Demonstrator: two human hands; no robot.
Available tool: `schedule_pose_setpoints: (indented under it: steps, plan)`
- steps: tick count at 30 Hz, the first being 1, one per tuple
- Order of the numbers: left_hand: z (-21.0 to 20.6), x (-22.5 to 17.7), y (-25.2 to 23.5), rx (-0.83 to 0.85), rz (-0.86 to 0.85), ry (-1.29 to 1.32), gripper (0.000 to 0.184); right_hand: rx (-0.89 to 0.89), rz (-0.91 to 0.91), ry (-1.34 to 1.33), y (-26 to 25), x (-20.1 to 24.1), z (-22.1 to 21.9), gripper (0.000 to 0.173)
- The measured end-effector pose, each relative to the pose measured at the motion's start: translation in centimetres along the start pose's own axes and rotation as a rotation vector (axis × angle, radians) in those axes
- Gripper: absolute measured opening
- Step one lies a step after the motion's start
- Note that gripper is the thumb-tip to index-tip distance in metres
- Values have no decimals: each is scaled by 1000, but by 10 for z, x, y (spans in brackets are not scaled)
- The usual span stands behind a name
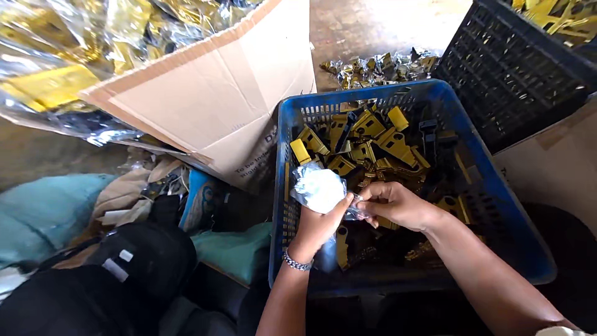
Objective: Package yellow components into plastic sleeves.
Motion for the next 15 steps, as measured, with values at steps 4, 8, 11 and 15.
schedule_pose_setpoints:
  steps: [4,8,11,15]
  plan:
    - [58,-16,2,-383,-148,-469,38,-159,-4,-94,8,-10,8,25]
    - [11,-6,11,30,112,-92,25,-172,29,1,9,-13,-7,32]
    - [-29,3,13,251,100,77,23,41,106,204,3,0,-22,37]
    - [14,-5,6,-95,-15,-384,26,-296,-22,388,5,15,54,22]
Point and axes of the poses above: each hand's wrist, its own y-axis away from the middle knuckle, its own z-axis out of the back of the hand, x = y × z, the point moved 8 cm from there along -y, towards the middle knuckle, and after that the axes turned 14 degrees about x, right-handed, at the moved point
